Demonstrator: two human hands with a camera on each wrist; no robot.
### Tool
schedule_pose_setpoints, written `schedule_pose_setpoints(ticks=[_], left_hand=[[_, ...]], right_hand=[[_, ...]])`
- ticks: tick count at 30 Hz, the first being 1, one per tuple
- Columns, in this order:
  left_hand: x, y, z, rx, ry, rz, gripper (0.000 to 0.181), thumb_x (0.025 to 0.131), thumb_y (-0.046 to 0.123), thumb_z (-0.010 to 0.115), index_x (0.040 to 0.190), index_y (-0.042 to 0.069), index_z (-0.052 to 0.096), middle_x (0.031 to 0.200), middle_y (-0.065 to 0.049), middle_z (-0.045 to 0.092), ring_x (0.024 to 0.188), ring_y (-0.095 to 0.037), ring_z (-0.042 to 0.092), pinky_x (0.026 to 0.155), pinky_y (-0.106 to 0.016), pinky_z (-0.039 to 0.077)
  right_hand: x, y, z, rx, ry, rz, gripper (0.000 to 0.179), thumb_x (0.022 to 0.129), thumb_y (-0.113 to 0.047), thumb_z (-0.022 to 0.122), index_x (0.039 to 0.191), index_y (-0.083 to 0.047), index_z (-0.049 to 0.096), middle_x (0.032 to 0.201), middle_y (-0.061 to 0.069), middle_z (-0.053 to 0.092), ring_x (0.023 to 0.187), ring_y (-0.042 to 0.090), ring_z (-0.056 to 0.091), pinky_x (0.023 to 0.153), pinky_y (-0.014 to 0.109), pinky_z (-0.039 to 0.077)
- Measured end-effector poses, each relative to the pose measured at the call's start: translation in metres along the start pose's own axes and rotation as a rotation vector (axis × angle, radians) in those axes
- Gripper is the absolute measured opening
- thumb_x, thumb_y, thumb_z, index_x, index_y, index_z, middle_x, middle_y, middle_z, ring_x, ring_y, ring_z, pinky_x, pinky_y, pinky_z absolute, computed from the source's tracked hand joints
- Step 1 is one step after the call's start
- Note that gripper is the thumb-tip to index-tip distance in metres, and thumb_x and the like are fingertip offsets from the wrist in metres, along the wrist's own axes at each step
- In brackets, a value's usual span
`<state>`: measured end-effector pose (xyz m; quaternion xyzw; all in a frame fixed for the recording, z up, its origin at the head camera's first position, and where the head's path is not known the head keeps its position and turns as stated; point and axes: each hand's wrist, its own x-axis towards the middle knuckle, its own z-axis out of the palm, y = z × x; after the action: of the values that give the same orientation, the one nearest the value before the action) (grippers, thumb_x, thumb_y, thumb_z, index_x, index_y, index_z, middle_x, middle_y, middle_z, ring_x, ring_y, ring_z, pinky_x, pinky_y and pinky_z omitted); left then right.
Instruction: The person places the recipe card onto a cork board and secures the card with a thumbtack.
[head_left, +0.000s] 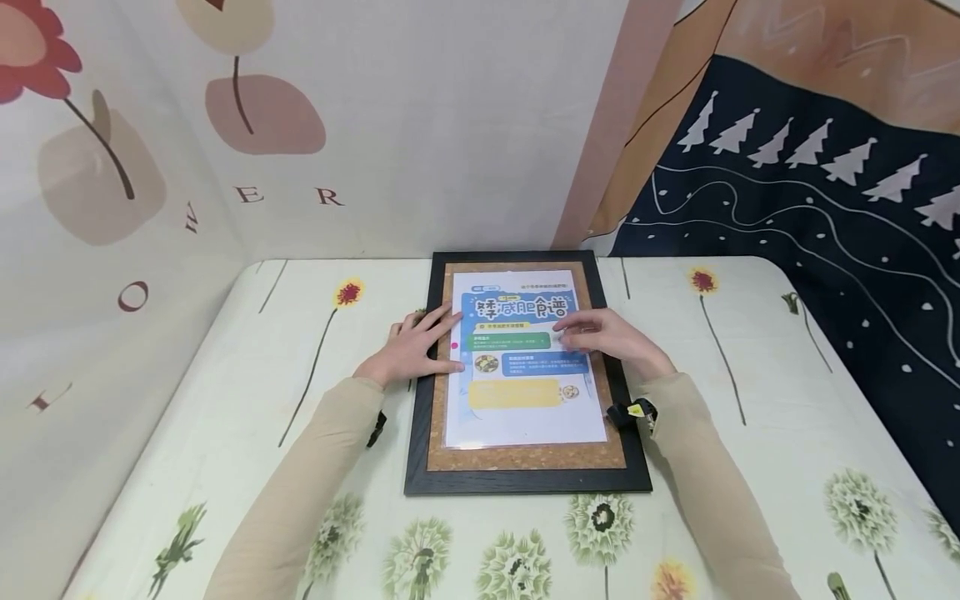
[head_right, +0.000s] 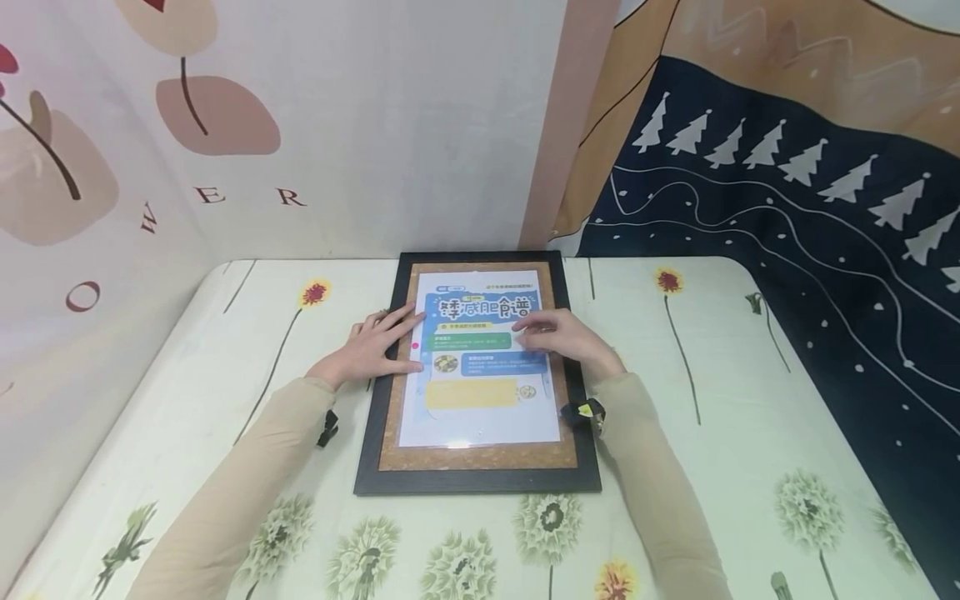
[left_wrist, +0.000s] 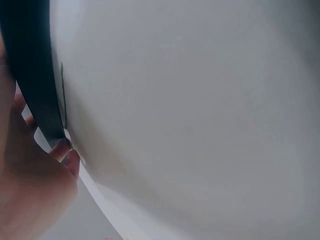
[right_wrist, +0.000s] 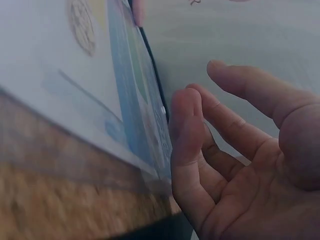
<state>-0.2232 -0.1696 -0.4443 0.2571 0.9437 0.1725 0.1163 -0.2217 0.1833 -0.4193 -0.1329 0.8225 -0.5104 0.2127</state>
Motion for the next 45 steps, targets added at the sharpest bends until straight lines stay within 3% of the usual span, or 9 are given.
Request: schedule_pose_setpoints(ticks=[12, 18, 34, 45], left_hand=[[-0.001, 0.001, 0.001, -0.006, -0.004, -0.002, 0.091, 0.086, 0.055, 0.065, 0.156, 0.021, 0.020, 0.161, -0.006, 0.008, 0.137, -0.047, 0.014, 0.098, -0.060, 0.021], [-0.001, 0.001, 0.001, 0.007, -0.005, -0.011, 0.091, 0.085, 0.057, 0.065, 0.156, 0.021, 0.020, 0.161, -0.006, 0.009, 0.137, -0.047, 0.016, 0.098, -0.060, 0.021], [-0.001, 0.000, 0.003, 0.008, 0.004, -0.009, 0.091, 0.085, 0.057, 0.065, 0.156, 0.020, 0.021, 0.161, -0.006, 0.009, 0.137, -0.048, 0.016, 0.098, -0.060, 0.022], [0.000, 0.001, 0.001, 0.012, 0.005, 0.003, 0.092, 0.085, 0.057, 0.065, 0.156, 0.020, 0.020, 0.162, -0.005, 0.006, 0.138, -0.047, 0.014, 0.099, -0.060, 0.019]], right_hand=[[-0.013, 0.014, -0.019, 0.033, 0.026, -0.007, 0.038, 0.092, -0.017, 0.067, 0.125, 0.002, 0.062, 0.109, 0.019, 0.063, 0.096, 0.029, 0.059, 0.083, 0.034, 0.050], [-0.022, 0.019, -0.030, -0.024, 0.060, 0.025, 0.039, 0.093, -0.018, 0.066, 0.126, 0.002, 0.060, 0.112, 0.017, 0.061, 0.099, 0.028, 0.055, 0.084, 0.036, 0.045], [-0.046, 0.032, -0.057, -0.108, 0.106, 0.097, 0.043, 0.093, -0.022, 0.066, 0.129, 0.000, 0.058, 0.114, 0.018, 0.062, 0.094, 0.029, 0.058, 0.077, 0.035, 0.047], [-0.054, 0.044, -0.073, -0.163, 0.133, 0.094, 0.038, 0.093, -0.019, 0.065, 0.126, 0.000, 0.060, 0.110, 0.017, 0.064, 0.093, 0.024, 0.057, 0.080, 0.034, 0.045]])
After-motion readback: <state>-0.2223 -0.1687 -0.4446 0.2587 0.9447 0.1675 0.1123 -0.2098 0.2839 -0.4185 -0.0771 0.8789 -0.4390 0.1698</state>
